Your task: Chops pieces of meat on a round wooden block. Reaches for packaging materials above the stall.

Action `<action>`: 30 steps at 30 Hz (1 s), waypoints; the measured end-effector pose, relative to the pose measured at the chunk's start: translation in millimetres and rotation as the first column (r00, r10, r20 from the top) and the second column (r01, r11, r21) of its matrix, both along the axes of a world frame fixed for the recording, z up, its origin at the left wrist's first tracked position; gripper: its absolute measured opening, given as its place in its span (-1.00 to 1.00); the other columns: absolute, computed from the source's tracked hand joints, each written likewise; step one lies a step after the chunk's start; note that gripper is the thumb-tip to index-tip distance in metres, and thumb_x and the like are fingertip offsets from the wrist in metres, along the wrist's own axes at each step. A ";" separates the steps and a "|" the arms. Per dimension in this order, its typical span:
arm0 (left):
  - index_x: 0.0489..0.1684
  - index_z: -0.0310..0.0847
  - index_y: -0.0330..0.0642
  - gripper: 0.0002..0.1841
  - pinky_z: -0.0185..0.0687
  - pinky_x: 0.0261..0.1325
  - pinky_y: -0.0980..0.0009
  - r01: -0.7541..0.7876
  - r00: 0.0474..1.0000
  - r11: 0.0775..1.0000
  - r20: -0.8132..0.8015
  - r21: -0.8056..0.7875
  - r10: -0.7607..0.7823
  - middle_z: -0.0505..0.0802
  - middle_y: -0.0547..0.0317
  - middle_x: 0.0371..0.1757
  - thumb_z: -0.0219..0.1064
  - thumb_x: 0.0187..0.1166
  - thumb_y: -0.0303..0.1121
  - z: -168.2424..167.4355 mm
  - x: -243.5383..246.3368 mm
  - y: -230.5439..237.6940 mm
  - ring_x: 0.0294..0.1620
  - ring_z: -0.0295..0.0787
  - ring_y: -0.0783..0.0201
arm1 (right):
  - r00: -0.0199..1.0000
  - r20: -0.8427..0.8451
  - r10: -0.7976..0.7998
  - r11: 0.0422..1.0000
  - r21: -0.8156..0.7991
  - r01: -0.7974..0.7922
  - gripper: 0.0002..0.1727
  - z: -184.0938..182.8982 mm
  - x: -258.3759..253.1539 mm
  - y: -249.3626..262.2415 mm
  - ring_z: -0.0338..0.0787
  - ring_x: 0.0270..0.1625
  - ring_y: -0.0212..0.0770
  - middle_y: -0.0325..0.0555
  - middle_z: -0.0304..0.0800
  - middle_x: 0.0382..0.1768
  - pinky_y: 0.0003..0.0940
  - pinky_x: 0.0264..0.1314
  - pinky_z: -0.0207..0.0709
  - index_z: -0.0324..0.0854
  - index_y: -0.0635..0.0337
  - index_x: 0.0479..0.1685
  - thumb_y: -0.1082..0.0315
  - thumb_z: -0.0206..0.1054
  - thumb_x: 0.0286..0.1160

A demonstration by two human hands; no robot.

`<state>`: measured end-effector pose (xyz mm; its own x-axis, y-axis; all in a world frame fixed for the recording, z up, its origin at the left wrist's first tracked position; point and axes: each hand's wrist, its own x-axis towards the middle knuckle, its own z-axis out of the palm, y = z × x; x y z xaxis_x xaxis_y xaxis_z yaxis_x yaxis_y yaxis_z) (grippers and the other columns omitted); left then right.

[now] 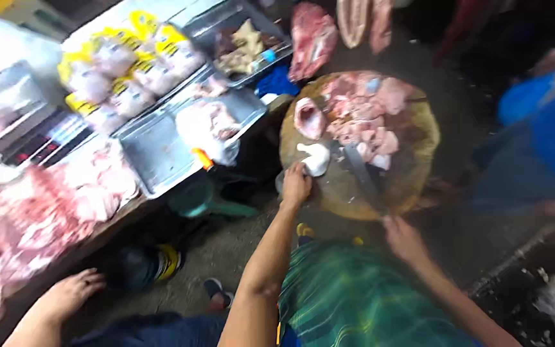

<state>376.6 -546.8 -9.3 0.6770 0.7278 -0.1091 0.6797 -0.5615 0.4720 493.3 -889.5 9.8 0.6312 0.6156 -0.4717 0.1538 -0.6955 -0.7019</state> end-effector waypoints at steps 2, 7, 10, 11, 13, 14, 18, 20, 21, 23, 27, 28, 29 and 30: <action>0.16 0.76 -0.14 -0.71 0.62 0.40 -0.20 -0.057 0.998 0.998 0.011 0.008 0.057 0.82 -0.07 0.29 0.30 0.60 -0.25 -5.3 -15.4 8.5 0.39 0.69 -0.17 | 0.995 0.074 0.067 0.997 0.032 -0.069 -0.26 5.2 -0.9 8.5 0.78 -0.42 -0.05 -0.06 0.74 -0.44 0.10 -0.26 0.72 0.63 0.09 0.30 -0.33 -0.20 0.79; 0.09 0.78 -0.14 -0.74 0.70 0.23 -0.23 -0.260 0.962 0.951 0.043 -0.169 0.270 0.89 -0.05 0.04 0.27 0.59 -0.30 3.8 -34.1 16.6 0.14 0.84 -0.07 | 0.971 0.147 0.187 0.977 0.075 -0.199 -0.30 41.1 -7.2 73.0 0.82 -0.28 -0.05 -0.04 0.78 -0.34 0.11 -0.10 0.71 0.65 0.10 0.24 -0.31 -0.13 0.79; 0.07 0.77 -0.13 -0.75 0.69 0.11 -0.24 -0.391 0.911 0.879 0.021 -0.272 0.411 0.89 -0.07 -0.07 0.30 0.59 -0.27 9.9 -54.5 8.9 0.02 0.85 -0.09 | 0.965 0.200 0.169 0.949 0.230 -0.213 -0.40 66.5 -20.3 115.3 0.81 -0.33 -0.11 -0.06 0.76 -0.39 0.00 -0.16 0.73 0.65 0.20 0.18 -0.16 -0.06 0.84; 0.07 0.75 -0.12 -0.76 0.70 0.03 -0.24 -0.393 0.907 0.876 0.040 -0.280 0.420 0.88 -0.08 -0.10 0.30 0.60 -0.26 10.0 -61.9 5.4 -0.04 0.85 -0.10 | 0.969 0.204 0.142 0.934 0.296 -0.199 -0.42 73.6 -26.3 127.8 0.77 -0.39 -0.15 -0.09 0.73 -0.43 -0.05 -0.23 0.72 0.63 0.22 0.13 -0.13 -0.06 0.85; 0.11 0.71 -0.09 -0.77 0.71 -0.10 -0.23 -0.374 0.906 0.882 0.091 -0.286 0.414 0.87 -0.10 -0.13 0.29 0.63 -0.25 9.3 -74.0 1.4 -0.13 0.83 -0.12 | 0.976 0.197 0.095 0.904 0.393 -0.167 -0.41 82.1 -36.9 148.8 0.71 -0.49 -0.21 -0.15 0.66 -0.49 -0.13 -0.37 0.71 0.59 0.23 0.03 -0.14 -0.10 0.86; 0.12 0.72 -0.09 -0.75 0.71 -0.09 -0.23 -0.387 0.898 0.872 0.092 -0.301 0.430 0.87 -0.10 -0.12 0.30 0.63 -0.24 8.3 -76.4 4.9 -0.13 0.84 -0.12 | 0.978 0.197 0.076 0.898 0.413 -0.153 -0.40 83.4 -41.3 155.8 0.70 -0.52 -0.22 -0.16 0.64 -0.51 -0.15 -0.40 0.70 0.57 0.22 0.01 -0.16 -0.12 0.86; 0.42 0.61 -0.19 -0.57 0.76 0.18 -0.12 -0.455 0.839 0.716 0.014 -0.529 0.544 0.88 -0.12 0.10 0.24 0.75 -0.11 -7.9 -67.4 44.4 0.05 0.87 -0.03 | 0.976 0.216 0.034 0.926 0.360 -0.112 -0.42 65.7 -51.1 161.6 0.72 -0.47 -0.22 -0.16 0.65 -0.48 -0.15 -0.33 0.71 0.57 0.20 0.13 -0.16 -0.09 0.86; 0.70 0.39 -0.15 -0.42 0.78 0.16 -0.03 -0.365 0.845 0.626 0.037 -0.689 0.533 0.83 -0.14 0.26 0.16 0.81 -0.02 -23.9 -61.4 59.9 0.06 0.87 0.00 | 0.981 0.191 0.037 0.958 0.272 -0.089 -0.41 53.6 -58.3 158.1 0.77 -0.41 -0.19 -0.12 0.71 -0.43 -0.11 -0.26 0.73 0.57 0.20 0.23 -0.16 -0.08 0.86; 0.76 0.35 -0.10 -0.40 0.77 0.17 -0.02 -0.311 0.861 0.598 0.048 -0.739 0.506 0.82 -0.15 0.30 0.16 0.81 -0.01 -30.7 -57.8 67.5 0.09 0.87 0.00 | 0.983 0.178 0.035 0.971 0.225 -0.076 -0.39 47.9 -63.1 157.2 0.78 -0.38 -0.16 -0.09 0.73 -0.41 -0.07 -0.23 0.73 0.58 0.21 0.25 -0.17 -0.09 0.86; 0.68 0.46 -0.14 -0.41 0.78 0.18 0.02 -0.232 0.910 0.596 0.045 -0.769 0.413 0.84 -0.13 0.29 0.21 0.78 0.01 -37.6 -56.9 83.7 0.09 0.88 0.02 | 0.990 0.137 0.015 0.993 0.115 -0.031 -0.34 40.4 -77.7 157.2 0.82 -0.31 -0.10 -0.07 0.77 -0.36 0.00 -0.15 0.74 0.59 0.18 0.26 -0.23 -0.12 0.83; 0.44 0.64 -0.19 -0.58 0.76 0.16 0.09 -0.100 0.981 0.610 0.023 -0.786 0.191 0.85 -0.07 0.21 0.24 0.78 -0.14 -27.3 -83.6 114.4 0.02 0.86 0.11 | 0.993 0.102 -0.066 0.997 -0.034 0.070 -0.29 48.2 -114.9 171.3 0.81 -0.29 -0.07 -0.09 0.75 -0.37 0.04 -0.14 0.70 0.60 0.10 0.23 -0.32 -0.19 0.80; 0.38 0.63 -0.21 -0.63 0.78 0.08 0.17 -0.109 0.982 0.590 0.005 -0.800 0.188 0.86 -0.04 0.14 0.21 0.80 -0.19 -25.1 -90.6 120.6 -0.06 0.86 0.17 | 0.985 0.146 -0.093 0.995 -0.019 0.097 -0.30 53.8 -124.6 177.7 0.81 -0.33 -0.09 -0.11 0.75 -0.41 0.03 -0.20 0.70 0.61 0.10 0.21 -0.31 -0.18 0.80; 0.33 0.61 -0.26 -0.67 0.79 0.02 0.21 -0.134 0.978 0.563 -0.017 -0.815 0.208 0.88 -0.03 0.07 0.19 0.80 -0.25 -26.0 -98.3 125.5 -0.12 0.87 0.19 | 0.970 0.207 -0.129 0.992 0.039 0.123 -0.32 59.3 -135.7 183.3 0.80 -0.38 -0.12 -0.13 0.74 -0.44 -0.01 -0.26 0.70 0.63 0.14 0.19 -0.27 -0.15 0.82; 0.28 0.60 -0.30 -0.70 0.78 -0.04 0.25 -0.164 0.970 0.538 -0.035 -0.827 0.242 0.88 -0.03 -0.01 0.18 0.80 -0.28 -29.0 -105.3 129.4 -0.18 0.86 0.21 | 0.944 0.279 -0.176 0.981 0.129 0.145 -0.34 64.2 -146.8 189.0 0.78 -0.44 -0.18 -0.16 0.74 -0.48 -0.09 -0.34 0.71 0.64 0.20 0.17 -0.22 -0.10 0.83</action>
